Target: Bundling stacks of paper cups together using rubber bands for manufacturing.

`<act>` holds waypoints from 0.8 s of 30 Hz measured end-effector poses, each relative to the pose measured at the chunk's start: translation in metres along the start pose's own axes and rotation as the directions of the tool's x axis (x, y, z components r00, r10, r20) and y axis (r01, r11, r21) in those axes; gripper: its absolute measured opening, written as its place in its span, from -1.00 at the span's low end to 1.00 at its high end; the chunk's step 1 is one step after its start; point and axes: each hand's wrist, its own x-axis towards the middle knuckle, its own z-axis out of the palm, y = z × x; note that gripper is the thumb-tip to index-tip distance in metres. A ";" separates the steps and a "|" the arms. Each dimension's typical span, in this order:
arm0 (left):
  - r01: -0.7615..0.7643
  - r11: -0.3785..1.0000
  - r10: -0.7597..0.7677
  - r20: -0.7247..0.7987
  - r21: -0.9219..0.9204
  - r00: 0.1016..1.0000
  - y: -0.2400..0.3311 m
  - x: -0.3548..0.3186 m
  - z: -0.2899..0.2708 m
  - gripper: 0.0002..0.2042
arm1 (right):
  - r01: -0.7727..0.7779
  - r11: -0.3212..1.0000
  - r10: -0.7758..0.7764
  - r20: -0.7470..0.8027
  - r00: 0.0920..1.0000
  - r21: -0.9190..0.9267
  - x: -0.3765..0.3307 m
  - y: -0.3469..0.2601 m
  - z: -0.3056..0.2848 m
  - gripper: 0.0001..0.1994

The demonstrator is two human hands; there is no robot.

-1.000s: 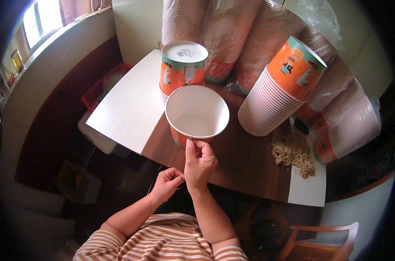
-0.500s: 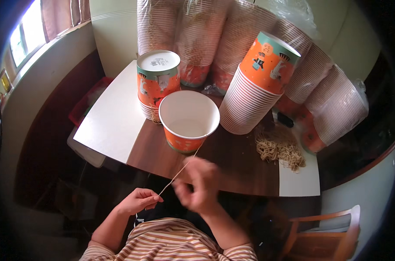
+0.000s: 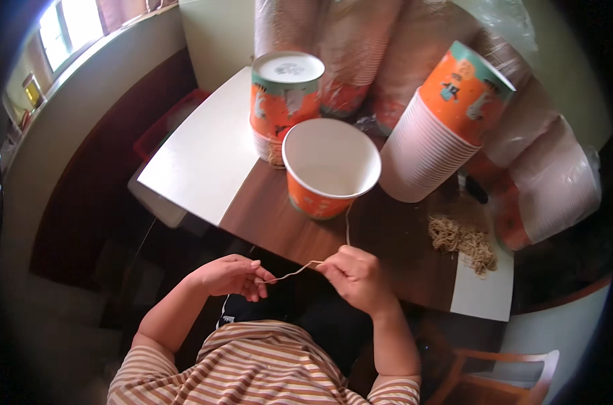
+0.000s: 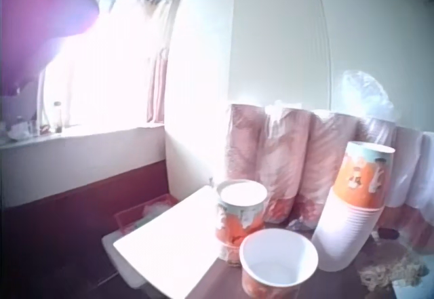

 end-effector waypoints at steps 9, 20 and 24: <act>0.017 0.948 0.035 -0.159 0.318 0.987 -0.013 0.013 0.015 -0.73 | -0.077 0.991 0.071 0.067 0.995 0.106 -0.013 0.012 -0.002 -0.87; -0.498 0.500 0.558 0.177 0.708 0.811 -0.009 0.035 0.056 -0.83 | -0.060 0.975 0.048 0.064 0.997 0.212 -0.006 -0.001 -0.006 -0.83; -0.427 0.602 0.512 0.084 0.675 0.855 -0.018 0.025 0.034 -0.86 | -0.031 0.986 0.040 -0.053 0.998 0.162 -0.009 0.006 -0.017 -0.83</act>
